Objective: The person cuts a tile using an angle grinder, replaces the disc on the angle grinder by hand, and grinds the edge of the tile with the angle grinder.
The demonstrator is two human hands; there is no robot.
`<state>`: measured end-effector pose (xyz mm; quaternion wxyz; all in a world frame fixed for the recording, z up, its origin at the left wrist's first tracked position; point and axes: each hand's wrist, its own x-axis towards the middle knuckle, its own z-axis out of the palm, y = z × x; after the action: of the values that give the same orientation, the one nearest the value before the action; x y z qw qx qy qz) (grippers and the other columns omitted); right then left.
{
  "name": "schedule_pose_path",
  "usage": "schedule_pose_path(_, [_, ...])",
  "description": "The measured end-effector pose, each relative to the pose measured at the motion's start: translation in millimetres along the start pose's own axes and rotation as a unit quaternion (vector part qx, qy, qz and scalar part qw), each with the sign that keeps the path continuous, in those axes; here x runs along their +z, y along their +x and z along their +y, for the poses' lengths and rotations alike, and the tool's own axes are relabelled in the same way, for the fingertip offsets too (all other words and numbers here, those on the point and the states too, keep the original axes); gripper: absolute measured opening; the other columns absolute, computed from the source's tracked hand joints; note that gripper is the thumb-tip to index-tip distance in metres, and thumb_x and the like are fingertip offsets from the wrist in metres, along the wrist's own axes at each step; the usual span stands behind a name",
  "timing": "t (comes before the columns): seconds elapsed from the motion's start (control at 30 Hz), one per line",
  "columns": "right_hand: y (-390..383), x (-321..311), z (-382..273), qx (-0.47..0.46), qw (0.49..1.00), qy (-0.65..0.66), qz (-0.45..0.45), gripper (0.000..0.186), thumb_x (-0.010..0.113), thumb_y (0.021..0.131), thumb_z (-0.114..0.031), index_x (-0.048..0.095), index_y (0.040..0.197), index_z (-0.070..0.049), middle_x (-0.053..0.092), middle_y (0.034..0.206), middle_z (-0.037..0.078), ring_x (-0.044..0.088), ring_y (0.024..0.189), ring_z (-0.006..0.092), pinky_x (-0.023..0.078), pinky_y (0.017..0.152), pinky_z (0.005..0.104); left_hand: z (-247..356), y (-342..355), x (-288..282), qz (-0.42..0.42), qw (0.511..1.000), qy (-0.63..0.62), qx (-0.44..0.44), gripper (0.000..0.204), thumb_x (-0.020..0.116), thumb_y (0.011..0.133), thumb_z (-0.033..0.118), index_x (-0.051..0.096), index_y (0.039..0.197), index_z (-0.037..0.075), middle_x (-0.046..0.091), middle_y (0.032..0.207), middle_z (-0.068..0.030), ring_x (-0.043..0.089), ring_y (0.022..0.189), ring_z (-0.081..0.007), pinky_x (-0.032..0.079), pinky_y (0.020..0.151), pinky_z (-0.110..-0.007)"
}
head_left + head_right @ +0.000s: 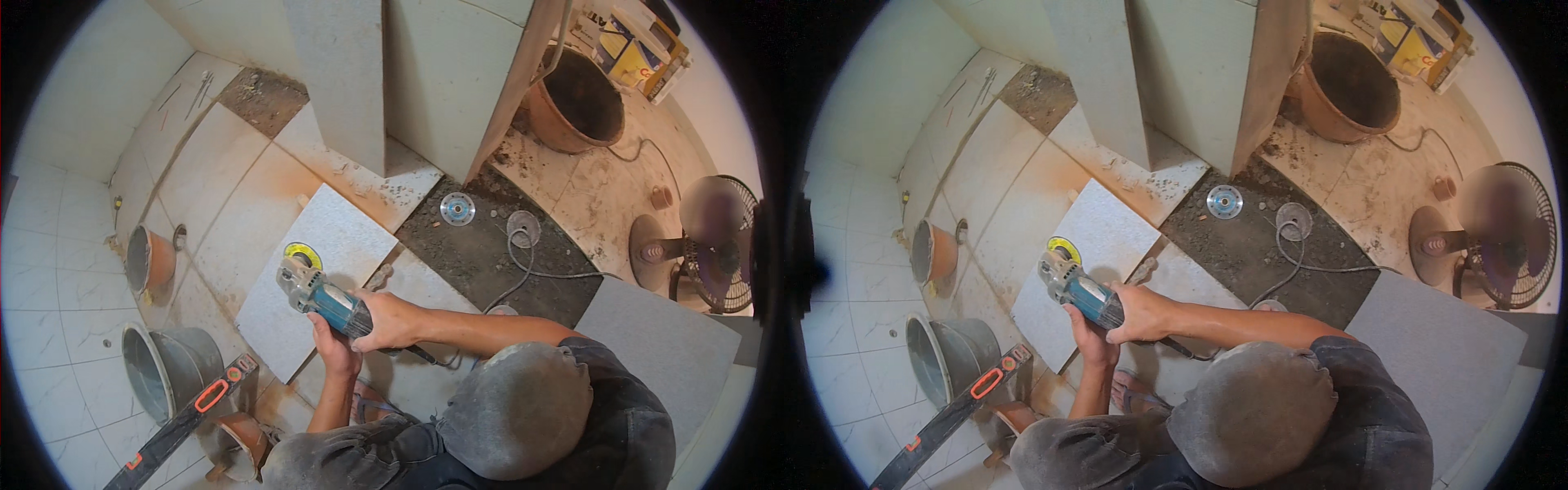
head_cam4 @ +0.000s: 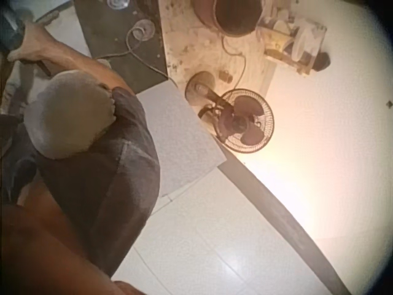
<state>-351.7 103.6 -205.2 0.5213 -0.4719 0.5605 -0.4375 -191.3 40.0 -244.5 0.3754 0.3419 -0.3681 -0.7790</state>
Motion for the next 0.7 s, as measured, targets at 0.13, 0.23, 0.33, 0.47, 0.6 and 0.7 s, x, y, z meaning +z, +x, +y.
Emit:
schedule_pose_path(0.13, [-1,1,-16,0.045,0.998,-0.016,-0.036,0.094,0.084,0.070,-0.030,0.044,0.143,0.013,0.069,0.109,0.032,0.072,0.099,0.0374,0.057,0.089,0.0392,2,-6,1,0.031,0.998,-0.052,0.019,0.064,0.032,0.112,0.056,0.050,0.144,0.004,0.065,0.132,-0.0156,0.064,0.121,-0.0299,0.049,0.109,-0.045])
schedule_pose_path(0.23, [2,5,-30,0.111,0.992,-0.020,-0.063,0.098,0.085,0.072,-0.031,0.039,0.145,0.014,0.069,0.108,0.034,0.074,0.099,0.0383,0.058,0.088,0.0395,7,-6,-5,0.059,0.997,-0.052,0.008,0.062,0.034,0.112,0.054,0.052,0.143,0.003,0.065,0.131,-0.0166,0.065,0.120,-0.0312,0.049,0.108,-0.045])
schedule_pose_path(0.33, [0,12,-17,0.045,0.998,-0.048,-0.023,0.090,0.083,0.071,-0.028,0.042,0.140,0.012,0.071,0.103,0.032,0.074,0.097,0.0397,0.058,0.087,0.0419,18,-9,4,0.066,0.995,-0.070,-0.021,0.064,0.034,0.111,0.055,0.052,0.141,0.002,0.066,0.128,-0.0174,0.065,0.119,-0.0313,0.050,0.108,-0.046])
schedule_pose_path(0.47, [2,16,-12,0.025,0.999,-0.036,-0.016,0.090,0.082,0.072,-0.027,0.041,0.141,0.013,0.071,0.105,0.033,0.074,0.099,0.0396,0.057,0.089,0.0422,25,-8,8,0.077,0.995,-0.057,-0.020,0.063,0.034,0.112,0.054,0.052,0.142,0.001,0.066,0.129,-0.0181,0.065,0.119,-0.0309,0.050,0.107,-0.046])
schedule_pose_path(0.6, [2,7,-18,0.009,0.999,-0.025,-0.021,0.092,0.083,0.071,-0.028,0.041,0.144,0.010,0.070,0.110,0.033,0.073,0.104,0.0408,0.057,0.092,0.0430,32,-5,1,-0.010,0.998,0.028,0.046,0.064,0.035,0.112,0.052,0.049,0.145,-0.001,0.064,0.133,-0.0188,0.063,0.122,-0.0327,0.048,0.110,-0.047])
schedule_pose_path(0.7, [0,5,-9,-0.052,0.998,-0.018,0.006,0.092,0.082,0.071,-0.028,0.042,0.145,0.008,0.070,0.109,0.033,0.072,0.104,0.0425,0.057,0.092,0.0441,43,-8,14,-0.060,0.995,0.041,0.073,0.065,0.035,0.112,0.050,0.044,0.149,-0.002,0.061,0.137,-0.0191,0.060,0.127,-0.0333,0.046,0.113,-0.048])
